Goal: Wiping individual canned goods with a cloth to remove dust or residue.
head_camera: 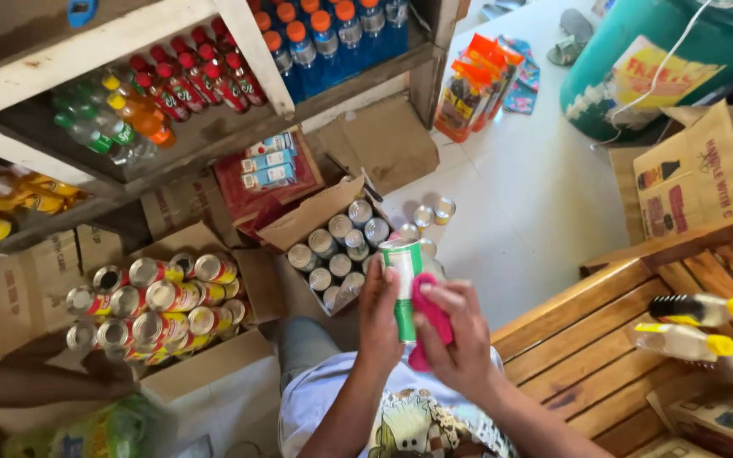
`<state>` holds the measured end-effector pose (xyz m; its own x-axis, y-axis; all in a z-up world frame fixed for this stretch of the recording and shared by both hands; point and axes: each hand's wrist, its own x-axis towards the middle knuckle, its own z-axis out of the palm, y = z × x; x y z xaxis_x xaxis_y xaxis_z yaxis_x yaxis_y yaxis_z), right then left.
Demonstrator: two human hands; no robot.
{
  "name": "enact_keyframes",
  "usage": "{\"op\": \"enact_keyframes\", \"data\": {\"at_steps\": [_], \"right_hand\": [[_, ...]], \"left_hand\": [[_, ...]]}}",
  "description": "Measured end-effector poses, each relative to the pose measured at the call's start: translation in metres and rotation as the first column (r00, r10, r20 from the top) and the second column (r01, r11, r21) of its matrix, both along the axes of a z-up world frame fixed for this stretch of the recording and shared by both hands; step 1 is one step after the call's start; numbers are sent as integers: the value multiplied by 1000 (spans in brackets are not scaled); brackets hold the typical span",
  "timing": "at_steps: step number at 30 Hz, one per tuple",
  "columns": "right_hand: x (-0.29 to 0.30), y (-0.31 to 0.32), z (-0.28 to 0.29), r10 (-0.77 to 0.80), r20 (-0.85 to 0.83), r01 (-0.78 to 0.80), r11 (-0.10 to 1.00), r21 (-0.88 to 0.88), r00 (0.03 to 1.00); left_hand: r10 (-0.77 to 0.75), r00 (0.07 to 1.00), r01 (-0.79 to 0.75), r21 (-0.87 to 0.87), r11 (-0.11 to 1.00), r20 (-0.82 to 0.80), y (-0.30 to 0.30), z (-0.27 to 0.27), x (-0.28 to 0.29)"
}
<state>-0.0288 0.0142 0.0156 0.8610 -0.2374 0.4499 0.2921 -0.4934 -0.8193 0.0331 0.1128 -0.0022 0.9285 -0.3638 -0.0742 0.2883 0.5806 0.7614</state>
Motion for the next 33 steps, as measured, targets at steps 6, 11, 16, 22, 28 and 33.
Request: {"op": "enact_keyframes", "data": {"at_steps": [6,11,16,22,28,33], "right_hand": [[19,-15,-2,-153,188,152,988,22,970],[-1,-7,-2,-168,128,161,985,65,977],[-34,-3,-22,-152,77,153,988,-3,985],[-39,0,-2,-147,-48,148,989,16,988],[-33,7,7,-126,-32,127,992,13,991],[-49,16,8,-75,-34,74,997,-25,997]], "left_hand": [[113,988,-96,164,982,-101,-1,-73,-46],[147,986,-112,341,933,-79,-4,-38,-39],[-46,992,65,162,985,-118,-4,-26,-36],[-168,972,177,42,983,-165,5,-27,-42],[-133,986,62,523,850,100,30,-77,-60],[-75,991,127,601,789,-110,38,-59,-54]]}}
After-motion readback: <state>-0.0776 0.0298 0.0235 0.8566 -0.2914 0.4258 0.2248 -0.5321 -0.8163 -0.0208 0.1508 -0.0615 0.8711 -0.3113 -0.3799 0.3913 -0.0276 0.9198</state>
